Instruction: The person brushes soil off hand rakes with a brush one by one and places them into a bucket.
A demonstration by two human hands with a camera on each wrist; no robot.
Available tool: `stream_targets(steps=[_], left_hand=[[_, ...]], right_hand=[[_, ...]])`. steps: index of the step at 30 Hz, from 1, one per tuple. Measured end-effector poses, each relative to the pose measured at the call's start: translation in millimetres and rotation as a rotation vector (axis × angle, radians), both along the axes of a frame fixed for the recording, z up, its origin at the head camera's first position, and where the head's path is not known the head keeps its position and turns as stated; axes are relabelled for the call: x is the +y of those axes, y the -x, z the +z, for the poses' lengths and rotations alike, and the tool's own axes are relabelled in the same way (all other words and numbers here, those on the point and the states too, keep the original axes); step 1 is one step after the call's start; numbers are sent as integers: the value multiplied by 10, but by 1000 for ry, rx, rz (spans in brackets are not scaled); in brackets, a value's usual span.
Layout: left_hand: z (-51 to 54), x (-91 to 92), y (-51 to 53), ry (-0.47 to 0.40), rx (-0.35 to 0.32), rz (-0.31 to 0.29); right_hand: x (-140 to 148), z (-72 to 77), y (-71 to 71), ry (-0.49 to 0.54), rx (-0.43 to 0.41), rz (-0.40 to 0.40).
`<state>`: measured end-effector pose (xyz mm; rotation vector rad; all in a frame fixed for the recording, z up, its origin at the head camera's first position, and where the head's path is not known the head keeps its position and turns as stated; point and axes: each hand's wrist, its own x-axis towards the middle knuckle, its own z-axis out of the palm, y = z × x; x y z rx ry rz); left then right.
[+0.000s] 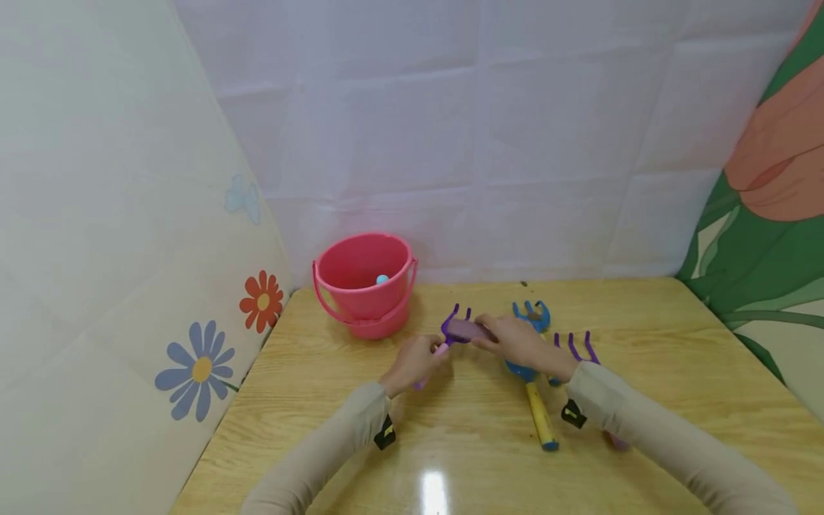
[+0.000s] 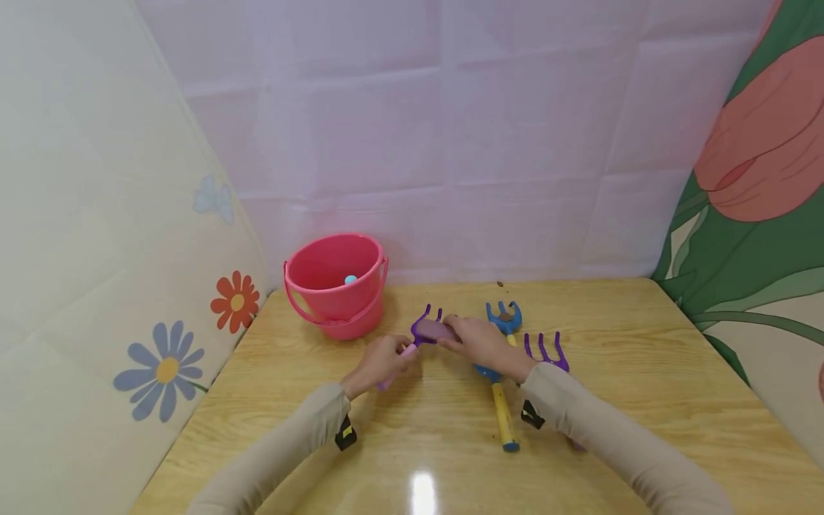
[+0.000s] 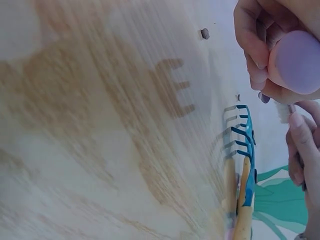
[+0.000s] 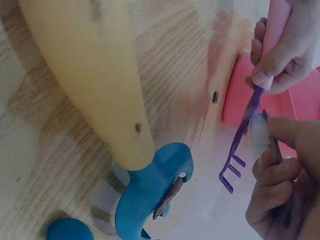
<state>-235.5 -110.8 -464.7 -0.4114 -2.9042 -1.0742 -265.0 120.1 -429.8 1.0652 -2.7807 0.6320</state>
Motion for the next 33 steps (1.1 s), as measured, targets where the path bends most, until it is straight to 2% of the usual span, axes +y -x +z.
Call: stream_targets(steps=[3,10,15,21,28,33], left_hand=[[6,-10,-7,-14,1,-7],[-41,-54,22,-4,20,-21],[-36,-43,33,-20,7,-26],[-21,-6,34,-13,-16,-5],[-36,-47,33,10,9,-13],[-46,-61,32,18,16,-16]], right_hand=[[4,-19,2,-14,2,7],[91,-65,32,-51,11,-64],[57,-29,2,-8,-2,-39],[0,-46,-60,-23,43,-3],[64,-75,-13,-4,-27,-51],[75,-77,-10,-17,-31,-70]])
